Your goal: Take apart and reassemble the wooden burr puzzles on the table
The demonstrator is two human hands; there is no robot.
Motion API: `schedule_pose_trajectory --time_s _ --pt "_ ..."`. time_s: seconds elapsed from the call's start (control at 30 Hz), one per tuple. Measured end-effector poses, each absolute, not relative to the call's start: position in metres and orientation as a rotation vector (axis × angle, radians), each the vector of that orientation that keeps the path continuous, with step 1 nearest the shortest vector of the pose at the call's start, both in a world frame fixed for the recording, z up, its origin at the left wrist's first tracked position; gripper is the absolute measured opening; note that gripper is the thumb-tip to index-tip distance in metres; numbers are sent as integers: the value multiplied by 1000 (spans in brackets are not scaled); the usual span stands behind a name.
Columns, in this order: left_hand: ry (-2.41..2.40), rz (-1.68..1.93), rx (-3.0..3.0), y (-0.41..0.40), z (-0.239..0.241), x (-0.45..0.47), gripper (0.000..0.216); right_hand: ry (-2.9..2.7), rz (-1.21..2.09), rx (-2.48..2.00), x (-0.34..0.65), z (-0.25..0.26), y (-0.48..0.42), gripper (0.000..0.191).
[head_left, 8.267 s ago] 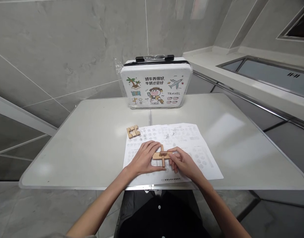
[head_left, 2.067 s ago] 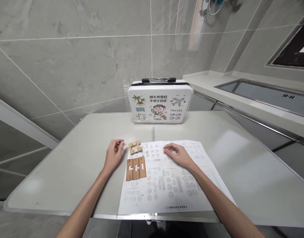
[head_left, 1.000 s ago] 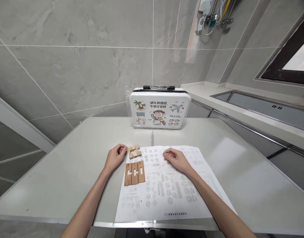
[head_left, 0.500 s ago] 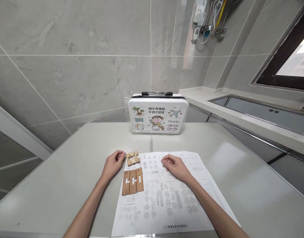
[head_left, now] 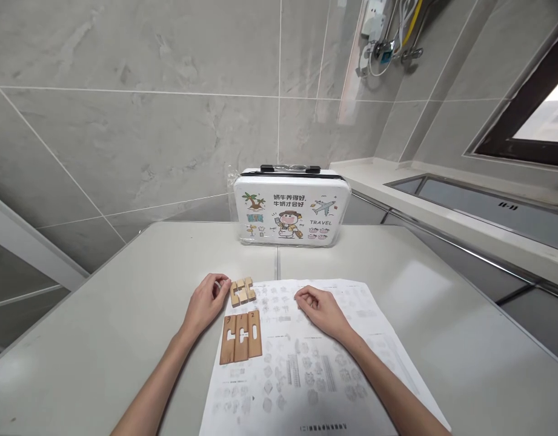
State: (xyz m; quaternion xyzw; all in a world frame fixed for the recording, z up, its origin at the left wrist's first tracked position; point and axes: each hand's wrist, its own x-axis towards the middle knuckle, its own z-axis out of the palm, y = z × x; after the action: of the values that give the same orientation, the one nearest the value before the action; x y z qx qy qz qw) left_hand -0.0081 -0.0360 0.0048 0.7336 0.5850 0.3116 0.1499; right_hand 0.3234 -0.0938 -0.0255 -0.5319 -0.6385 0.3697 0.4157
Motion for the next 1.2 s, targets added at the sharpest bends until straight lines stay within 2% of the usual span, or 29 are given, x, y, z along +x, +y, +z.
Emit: schedule_pose_trajectory --time_s 0.4,0.93,1.2 --pt "1499 846 2291 -42 4 -3 39 -1641 885 -1348 322 -24 -95 19" --pt "1447 743 2205 -28 3 13 75 -1642 864 -1379 322 -18 -93 19" --pt "1459 739 2230 -19 5 20 68 -1623 896 -1373 323 -19 -92 20"
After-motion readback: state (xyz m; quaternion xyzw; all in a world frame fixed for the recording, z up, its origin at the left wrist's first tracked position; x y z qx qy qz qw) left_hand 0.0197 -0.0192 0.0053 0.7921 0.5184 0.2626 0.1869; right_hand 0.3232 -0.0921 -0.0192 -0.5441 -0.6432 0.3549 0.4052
